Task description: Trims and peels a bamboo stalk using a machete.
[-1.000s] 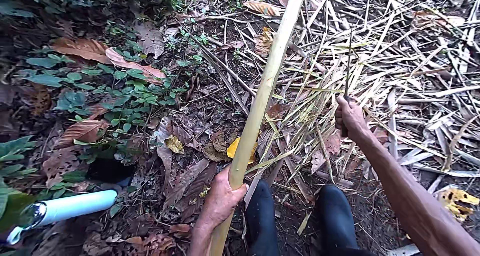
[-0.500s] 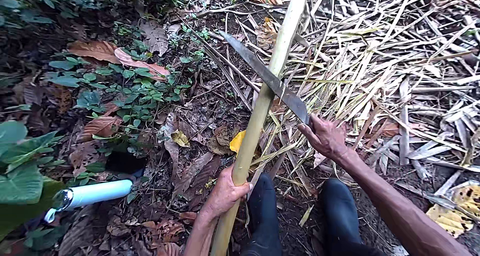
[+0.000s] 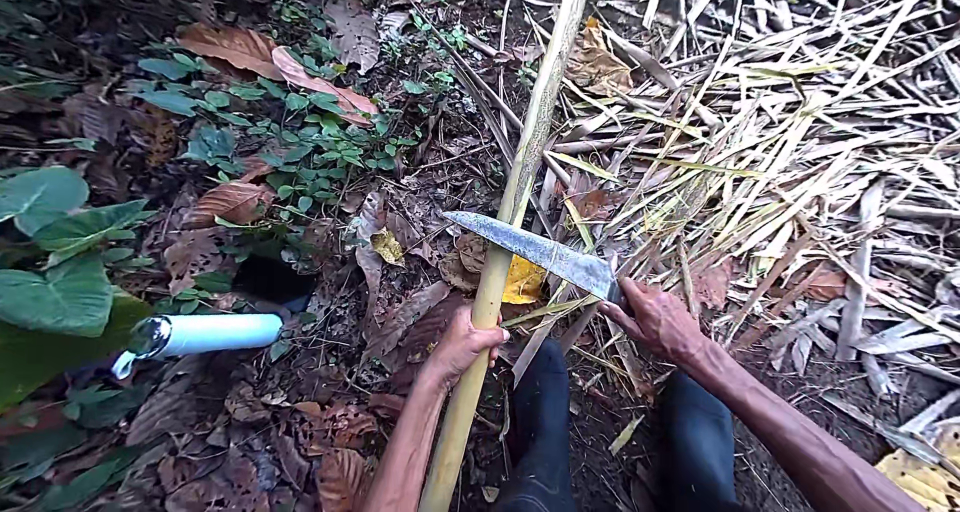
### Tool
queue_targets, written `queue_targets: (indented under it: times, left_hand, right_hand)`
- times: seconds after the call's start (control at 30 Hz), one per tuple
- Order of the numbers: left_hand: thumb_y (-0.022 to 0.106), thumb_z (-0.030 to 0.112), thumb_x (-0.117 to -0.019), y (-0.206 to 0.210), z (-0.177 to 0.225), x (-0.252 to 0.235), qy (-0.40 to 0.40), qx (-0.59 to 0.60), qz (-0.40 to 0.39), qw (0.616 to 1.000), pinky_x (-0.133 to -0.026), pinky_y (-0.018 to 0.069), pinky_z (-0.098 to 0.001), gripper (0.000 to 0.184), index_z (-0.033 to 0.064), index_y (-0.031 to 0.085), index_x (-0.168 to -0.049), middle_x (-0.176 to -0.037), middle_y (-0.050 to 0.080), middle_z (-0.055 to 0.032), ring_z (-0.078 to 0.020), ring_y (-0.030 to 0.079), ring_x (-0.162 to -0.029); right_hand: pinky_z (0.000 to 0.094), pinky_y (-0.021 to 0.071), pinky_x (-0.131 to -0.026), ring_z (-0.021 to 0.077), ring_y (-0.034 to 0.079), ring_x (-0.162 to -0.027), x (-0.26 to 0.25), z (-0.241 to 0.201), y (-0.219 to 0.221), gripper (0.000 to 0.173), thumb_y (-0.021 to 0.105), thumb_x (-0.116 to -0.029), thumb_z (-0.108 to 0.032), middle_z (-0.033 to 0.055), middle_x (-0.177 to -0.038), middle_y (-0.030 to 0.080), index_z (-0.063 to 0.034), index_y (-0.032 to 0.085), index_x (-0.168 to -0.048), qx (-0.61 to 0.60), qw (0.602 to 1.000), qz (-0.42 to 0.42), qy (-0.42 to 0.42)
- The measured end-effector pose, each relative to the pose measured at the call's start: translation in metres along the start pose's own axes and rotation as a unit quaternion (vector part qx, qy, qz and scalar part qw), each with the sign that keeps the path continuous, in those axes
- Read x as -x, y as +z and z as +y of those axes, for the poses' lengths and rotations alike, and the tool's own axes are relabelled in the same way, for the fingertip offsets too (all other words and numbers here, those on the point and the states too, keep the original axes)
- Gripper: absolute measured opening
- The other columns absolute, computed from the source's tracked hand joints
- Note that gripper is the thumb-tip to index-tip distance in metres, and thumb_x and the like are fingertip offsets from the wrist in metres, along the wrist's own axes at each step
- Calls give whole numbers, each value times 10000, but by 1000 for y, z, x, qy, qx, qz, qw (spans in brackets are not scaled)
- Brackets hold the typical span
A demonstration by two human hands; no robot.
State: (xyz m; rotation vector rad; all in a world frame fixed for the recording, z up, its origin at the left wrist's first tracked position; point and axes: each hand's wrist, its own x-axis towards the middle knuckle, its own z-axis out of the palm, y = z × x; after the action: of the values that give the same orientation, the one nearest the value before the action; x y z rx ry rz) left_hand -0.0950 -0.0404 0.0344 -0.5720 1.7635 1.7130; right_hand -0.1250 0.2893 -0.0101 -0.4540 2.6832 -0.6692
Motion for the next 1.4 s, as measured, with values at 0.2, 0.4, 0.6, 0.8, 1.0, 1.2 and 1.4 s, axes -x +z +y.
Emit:
queue_targets:
  times: [0.2,0.4,0.6,0.8,1.0,1.2,1.4]
  left_hand:
    - [718,28,-834,3,2,17,-17,1,0,1000,-507,560,-279,218,47,599,-1015,-644,611,-22,-138,602,-502]
    - [718,26,-799,2,7,15,0,-4,2,1000,-473,561,-298,257,39,569,-1008,-665,612,-49,-163,604,-487]
    - [723,56,-833,9,5,27,-16,-24,17,999,-517,566,-269,200,61,606,-996,-671,626,-19,-131,611,-515]
    - [731,16,-776,11,9,27,10,-12,13,1000,-478,570,-304,281,40,579,-1012,-680,625,-58,-171,613,-493]
    - [730,15,-769,14,4,36,4,-18,22,1000,-474,570,-302,294,43,583,-1022,-705,631,-54,-173,613,-498]
    - [730,30,-762,22,3,45,10,-21,37,999,-466,568,-304,283,41,599,-1013,-693,636,-65,-179,615,-486]
    - [746,53,-744,35,8,62,9,-68,64,996,-467,573,-312,362,55,609,-1079,-725,656,-63,-187,634,-508]
  right_hand:
    - [543,548,-549,385,692,-683,3,-3,-11,784,359,-991,-728,194,-829,654,4,639,-1006,90,991,-18,-94]
    - [516,503,-459,365,662,-576,-4,-3,-2,796,304,-996,-728,172,-737,636,-4,635,-962,115,989,56,-72]
    - [521,529,-478,369,668,-591,-6,-7,-7,740,421,-989,-685,181,-723,628,18,636,-903,103,983,86,-128]
    - [504,482,-449,311,600,-520,-38,-2,-37,670,369,-1012,-639,101,-610,545,-20,603,-908,64,991,101,-54]
    - [563,513,-485,378,653,-579,-30,8,-40,659,460,-1000,-627,164,-691,620,4,639,-934,84,992,80,-44]
    - [491,476,-433,298,603,-505,-20,1,-74,692,358,-1008,-675,93,-614,559,-41,612,-894,124,986,79,-82]
    - [583,495,-492,376,632,-577,-38,16,-120,603,433,-1031,-596,148,-662,590,-26,619,-965,114,991,74,-4]
